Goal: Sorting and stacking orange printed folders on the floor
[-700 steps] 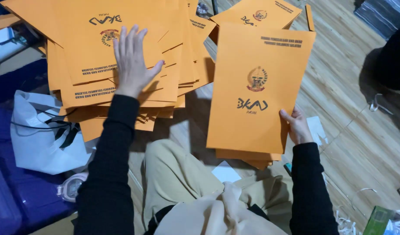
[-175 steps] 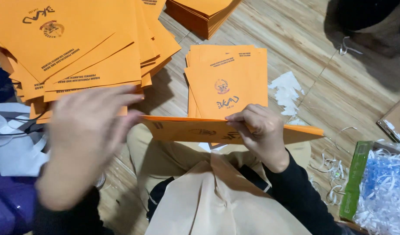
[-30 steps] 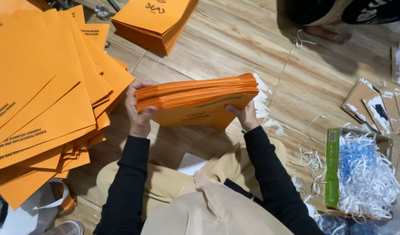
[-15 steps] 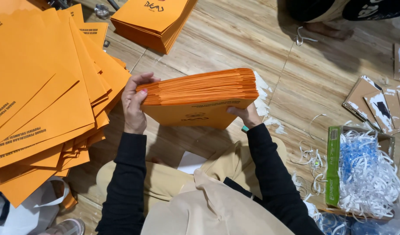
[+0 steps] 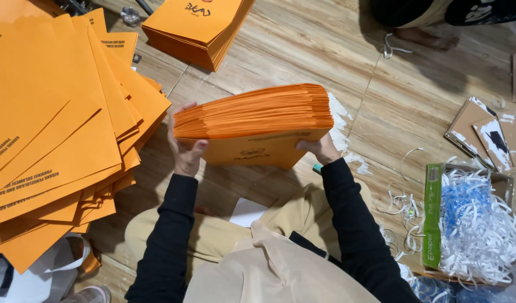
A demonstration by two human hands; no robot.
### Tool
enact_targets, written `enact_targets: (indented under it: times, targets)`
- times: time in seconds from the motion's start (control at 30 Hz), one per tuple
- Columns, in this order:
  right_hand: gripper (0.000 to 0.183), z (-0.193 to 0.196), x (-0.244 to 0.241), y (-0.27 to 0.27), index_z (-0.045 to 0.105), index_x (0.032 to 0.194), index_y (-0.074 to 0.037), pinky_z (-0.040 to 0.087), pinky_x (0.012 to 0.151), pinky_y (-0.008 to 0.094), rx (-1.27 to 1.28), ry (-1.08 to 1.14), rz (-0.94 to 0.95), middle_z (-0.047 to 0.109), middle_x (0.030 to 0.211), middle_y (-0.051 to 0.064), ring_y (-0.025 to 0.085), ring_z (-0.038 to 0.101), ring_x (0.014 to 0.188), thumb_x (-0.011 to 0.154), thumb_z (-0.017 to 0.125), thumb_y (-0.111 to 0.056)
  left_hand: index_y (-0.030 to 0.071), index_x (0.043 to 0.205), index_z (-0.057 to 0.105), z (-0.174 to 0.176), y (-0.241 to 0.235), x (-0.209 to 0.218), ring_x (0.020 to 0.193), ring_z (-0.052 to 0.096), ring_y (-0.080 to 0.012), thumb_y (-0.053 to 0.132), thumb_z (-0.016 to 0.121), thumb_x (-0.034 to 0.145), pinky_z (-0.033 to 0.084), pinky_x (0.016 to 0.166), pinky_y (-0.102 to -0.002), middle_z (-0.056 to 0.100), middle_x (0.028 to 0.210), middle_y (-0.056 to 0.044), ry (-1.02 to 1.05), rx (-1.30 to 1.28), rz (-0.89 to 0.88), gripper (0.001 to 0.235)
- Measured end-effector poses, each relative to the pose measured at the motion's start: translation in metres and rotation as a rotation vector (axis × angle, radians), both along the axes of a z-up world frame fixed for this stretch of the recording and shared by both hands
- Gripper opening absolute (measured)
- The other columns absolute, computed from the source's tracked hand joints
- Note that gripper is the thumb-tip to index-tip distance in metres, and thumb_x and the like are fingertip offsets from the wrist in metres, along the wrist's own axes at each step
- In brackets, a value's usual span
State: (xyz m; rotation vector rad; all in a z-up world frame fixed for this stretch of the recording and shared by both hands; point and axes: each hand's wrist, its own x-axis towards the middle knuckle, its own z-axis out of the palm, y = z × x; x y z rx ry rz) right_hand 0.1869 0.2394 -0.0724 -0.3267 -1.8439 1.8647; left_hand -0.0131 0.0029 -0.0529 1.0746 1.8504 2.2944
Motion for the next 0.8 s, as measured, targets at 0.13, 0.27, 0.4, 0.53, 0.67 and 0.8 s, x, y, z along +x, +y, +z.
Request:
enact_targets:
  times: [0.13,0.27,0.4,0.53,0.67,0.8]
  targets:
    - [0.048,-0.014,-0.001,0.002,0.062,0.099,-0.002,0.045,0.083,0.049,0.059,-0.069,0.036,0.063,0.096,0.014,0.027,0.056,0.093,0.058,0.084,-0.011,-0.001,0.122,0.044,-0.05,-0.003,0.01,0.093,0.056,-0.0234,0.022,0.088,0.055,0.042,0.089,-0.038,0.056,0.106,-0.013,-0.064,-0.27,0.026,0.083]
    - [0.045,-0.023,-0.001,-0.005,0.062,0.098,0.002,0.045,0.083,0.05,0.153,-0.147,0.033,0.063,0.095,0.02,0.035,0.059,0.094,0.06,0.082,-0.009,-0.001,0.121,0.046,-0.026,-0.018,0.025,0.107,0.051,-0.035,0.029,0.074,0.074,0.038,0.096,-0.049,0.055,0.114,-0.019,-0.292,-0.513,-0.16,0.062]
    - [0.048,-0.059,-0.003,-0.013,0.058,0.1,0.009,0.041,0.087,0.058,0.209,-0.28,0.071,0.059,0.098,0.029,0.048,0.053,0.096,0.063,0.079,-0.014,-0.001,0.117,0.049,-0.089,-0.023,0.02,0.102,0.054,-0.038,0.039,0.072,0.073,0.041,0.092,-0.049,0.058,0.108,-0.02,-0.233,-0.658,-0.083,0.064]
    - [0.051,-0.135,-0.001,-0.006,0.058,0.102,0.009,0.038,0.09,0.06,0.269,-0.365,0.064,0.058,0.101,0.031,0.05,0.052,0.098,0.064,0.079,-0.019,-0.003,0.113,0.052,-0.142,-0.018,0.015,0.1,0.056,-0.0367,0.046,0.067,0.078,0.048,0.085,-0.044,0.058,0.104,-0.02,-0.322,-0.707,-0.038,0.062]
    - [0.037,-0.15,-0.009,-0.013,0.062,0.097,-0.001,0.045,0.087,0.049,0.101,-0.284,-0.111,0.063,0.093,0.018,0.036,0.06,0.091,0.068,0.079,-0.016,0.008,0.111,0.052,-0.142,-0.009,0.01,0.101,0.055,-0.0338,0.041,0.066,0.081,0.046,0.089,-0.046,0.058,0.102,-0.015,-0.281,-0.745,0.056,0.047]
    - [0.033,-0.152,-0.012,0.002,0.062,0.099,-0.007,0.047,0.081,0.038,0.122,-0.395,-0.299,0.064,0.088,0.01,0.022,0.061,0.086,0.074,0.077,-0.022,0.01,0.108,0.055,-0.1,0.019,0.001,0.103,0.054,-0.0329,0.041,0.06,0.085,0.047,0.086,-0.046,0.059,0.103,-0.013,-0.27,-0.673,0.043,0.039]
